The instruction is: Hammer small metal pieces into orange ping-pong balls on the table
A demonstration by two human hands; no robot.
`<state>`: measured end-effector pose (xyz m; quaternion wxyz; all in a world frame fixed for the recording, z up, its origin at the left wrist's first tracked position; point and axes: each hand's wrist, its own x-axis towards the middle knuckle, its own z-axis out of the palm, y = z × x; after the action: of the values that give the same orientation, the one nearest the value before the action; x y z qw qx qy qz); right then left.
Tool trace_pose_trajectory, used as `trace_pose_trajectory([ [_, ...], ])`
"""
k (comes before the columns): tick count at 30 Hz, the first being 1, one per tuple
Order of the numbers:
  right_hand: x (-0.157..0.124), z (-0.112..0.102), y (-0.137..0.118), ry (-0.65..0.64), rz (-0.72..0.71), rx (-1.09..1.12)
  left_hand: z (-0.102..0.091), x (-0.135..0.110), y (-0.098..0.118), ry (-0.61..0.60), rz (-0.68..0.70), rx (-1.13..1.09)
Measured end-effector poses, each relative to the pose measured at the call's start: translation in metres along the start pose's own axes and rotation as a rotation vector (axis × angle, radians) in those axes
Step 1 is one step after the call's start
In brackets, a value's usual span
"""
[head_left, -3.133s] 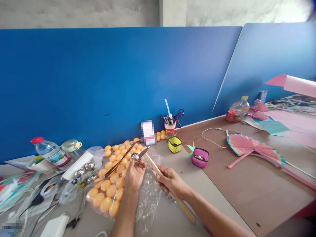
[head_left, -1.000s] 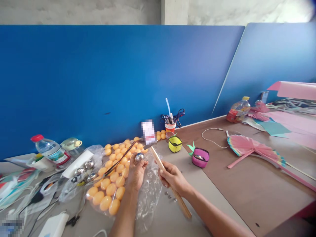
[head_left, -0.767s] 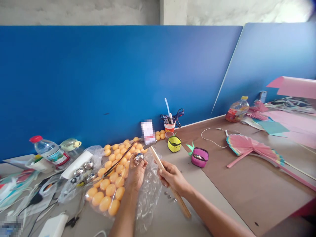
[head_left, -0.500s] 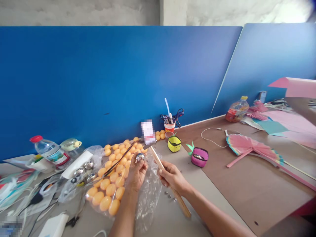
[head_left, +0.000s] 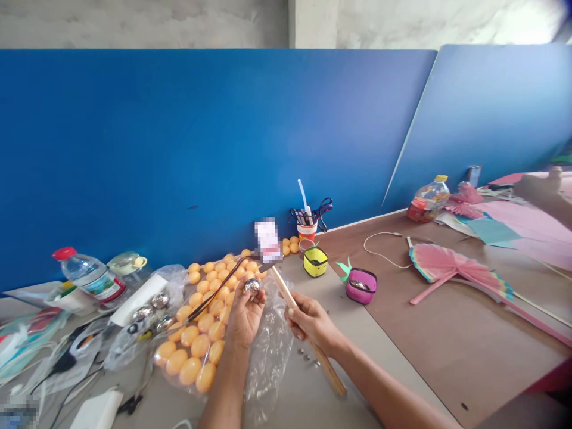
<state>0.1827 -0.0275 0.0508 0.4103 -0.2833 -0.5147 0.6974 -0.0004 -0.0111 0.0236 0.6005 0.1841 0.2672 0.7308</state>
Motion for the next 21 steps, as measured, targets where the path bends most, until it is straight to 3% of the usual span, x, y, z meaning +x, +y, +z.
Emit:
trace_pose_trajectory([
  [21, -0.0024, 0.0009, -0.0017, -0.027, 0.023, -0.027, -0.0051, 0.0020, -0.0008, 0.003, 0.039, 0.062],
])
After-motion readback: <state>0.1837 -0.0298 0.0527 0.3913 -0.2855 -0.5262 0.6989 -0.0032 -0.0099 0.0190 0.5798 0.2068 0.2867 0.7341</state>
